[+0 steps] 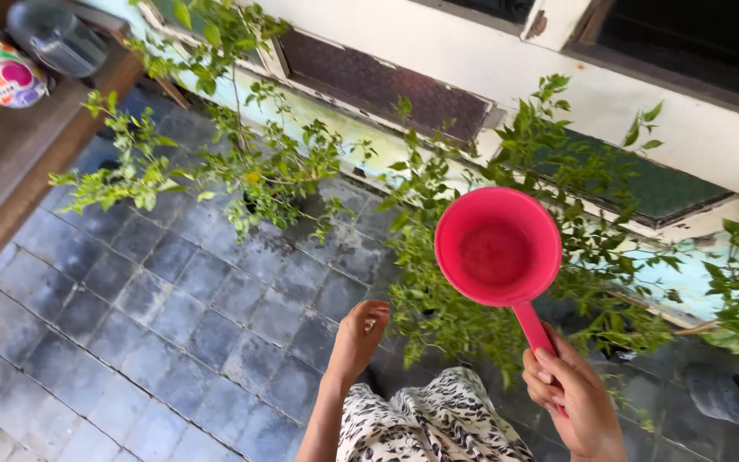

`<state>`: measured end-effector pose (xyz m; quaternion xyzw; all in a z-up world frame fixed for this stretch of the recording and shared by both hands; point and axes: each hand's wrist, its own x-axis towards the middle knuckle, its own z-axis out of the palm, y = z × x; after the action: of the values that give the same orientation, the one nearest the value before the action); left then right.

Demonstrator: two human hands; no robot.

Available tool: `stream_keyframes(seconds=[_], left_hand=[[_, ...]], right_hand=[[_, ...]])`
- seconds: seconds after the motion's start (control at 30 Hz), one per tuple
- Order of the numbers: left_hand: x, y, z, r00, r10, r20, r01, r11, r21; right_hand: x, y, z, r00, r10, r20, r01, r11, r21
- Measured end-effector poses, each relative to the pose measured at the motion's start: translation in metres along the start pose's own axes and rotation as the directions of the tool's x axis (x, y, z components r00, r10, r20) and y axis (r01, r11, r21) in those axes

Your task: The person waters several potted plants on a tiled balcony using a pink plastic scoop. They repeatedly scoop water from a bucket and pour it onto the soil of each plant, moving between pots in a single area.

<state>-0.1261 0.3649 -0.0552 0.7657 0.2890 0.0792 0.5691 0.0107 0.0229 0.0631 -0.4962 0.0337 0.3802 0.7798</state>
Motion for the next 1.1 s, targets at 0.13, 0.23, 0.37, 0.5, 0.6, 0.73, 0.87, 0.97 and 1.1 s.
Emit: stream_keyframes(seconds=[0.13,0.23,0.37,0.5,0.6,0.73,0.87,0.97,1.1], left_hand=[[0.012,-0.010,-0.047,1.000,0.000,0.003,0.000,1.000,-0.007],[0.016,-0.014,-0.076,1.000,0.004,0.010,-0.004,1.000,0.002],[0.022,-0.027,-0.107,1.000,0.011,0.002,-0.011,1.000,-0.029],[0.026,-0.034,-0.133,0.999,0.045,-0.015,-0.046,0.996,-0.070],[0.033,-0.047,-0.145,0.999,0.035,-0.039,-0.039,0.993,-0.113],[0.041,-0.051,-0.158,0.998,0.019,-0.056,-0.026,0.993,-0.117],[0.048,-0.056,-0.177,0.997,0.028,-0.069,-0.037,0.992,-0.120],[0.058,-0.061,-0.195,0.996,0.008,-0.091,-0.018,0.993,-0.113],[0.081,-0.076,-0.217,0.990,-0.009,-0.141,-0.008,0.992,-0.124]], right_hand=[[0.004,0.021,0.044,0.998,-0.054,0.022,0.054,0.998,0.011],[0.008,0.039,0.067,0.999,-0.048,-0.012,0.049,0.997,0.055],[0.016,0.058,0.090,0.996,-0.079,0.031,0.077,0.995,0.068],[0.022,0.064,0.116,0.996,-0.088,0.031,0.088,0.996,-0.001],[0.031,0.067,0.125,0.998,-0.058,0.040,0.058,0.998,-0.011],[0.042,0.068,0.141,0.998,-0.052,0.043,0.054,0.997,-0.047],[0.059,0.069,0.157,0.998,-0.027,0.049,0.031,0.997,-0.074],[0.076,0.071,0.169,0.997,-0.026,0.075,0.031,0.997,-0.071],[0.104,0.073,0.187,0.998,-0.013,0.055,0.017,0.998,-0.066]])
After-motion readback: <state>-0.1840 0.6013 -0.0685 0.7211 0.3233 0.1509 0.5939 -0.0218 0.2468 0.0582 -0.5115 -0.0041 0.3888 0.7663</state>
